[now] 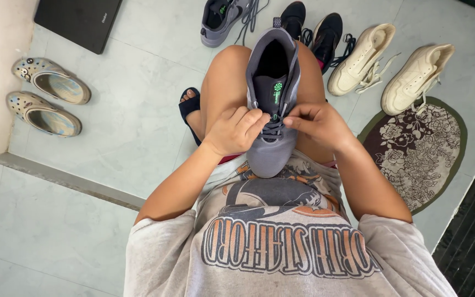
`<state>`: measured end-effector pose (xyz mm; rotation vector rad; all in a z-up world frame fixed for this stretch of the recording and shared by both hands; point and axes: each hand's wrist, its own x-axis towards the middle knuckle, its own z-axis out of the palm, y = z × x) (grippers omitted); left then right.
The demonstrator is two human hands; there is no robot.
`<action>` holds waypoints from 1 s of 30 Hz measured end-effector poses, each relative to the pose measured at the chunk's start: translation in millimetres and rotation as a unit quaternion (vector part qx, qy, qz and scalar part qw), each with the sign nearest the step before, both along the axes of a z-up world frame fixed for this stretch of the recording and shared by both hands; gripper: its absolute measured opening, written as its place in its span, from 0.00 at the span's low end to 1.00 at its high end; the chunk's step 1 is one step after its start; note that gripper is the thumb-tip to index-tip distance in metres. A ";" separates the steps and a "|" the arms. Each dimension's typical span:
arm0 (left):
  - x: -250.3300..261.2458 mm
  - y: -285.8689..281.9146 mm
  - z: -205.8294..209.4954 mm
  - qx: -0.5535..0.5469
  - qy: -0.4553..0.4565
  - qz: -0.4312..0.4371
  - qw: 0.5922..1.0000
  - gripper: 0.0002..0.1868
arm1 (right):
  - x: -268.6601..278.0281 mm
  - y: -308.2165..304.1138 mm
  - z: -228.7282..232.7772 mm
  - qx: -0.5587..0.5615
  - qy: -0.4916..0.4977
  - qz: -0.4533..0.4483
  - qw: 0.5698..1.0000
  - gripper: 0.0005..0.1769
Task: The person sits on the floor and laces a gray sneaker by threading the laces through the eyelets and tying a knot. The person then removes the laces from the shoe and places it on the floor.
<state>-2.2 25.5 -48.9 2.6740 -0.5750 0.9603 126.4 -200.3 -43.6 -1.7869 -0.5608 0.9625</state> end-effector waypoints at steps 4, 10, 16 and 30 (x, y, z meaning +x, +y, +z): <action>8.0 4.4 14.6 -0.056 0.070 -0.011 0.996 0.10 | -2.7 -5.0 25.1 0.062 -0.396 0.027 0.916 0.07; 18.2 -10.4 37.8 -0.147 0.140 0.044 0.978 0.07 | 6.8 -5.9 38.0 0.064 -0.644 0.139 0.750 0.13; 25.5 -6.8 50.4 -0.166 0.184 0.027 0.969 0.10 | 15.8 -9.3 29.7 0.038 -0.492 0.049 0.868 0.10; 43.0 -16.7 49.1 -0.208 0.239 0.065 0.946 0.10 | 34.8 26.8 23.7 0.210 -0.548 -0.099 0.803 0.12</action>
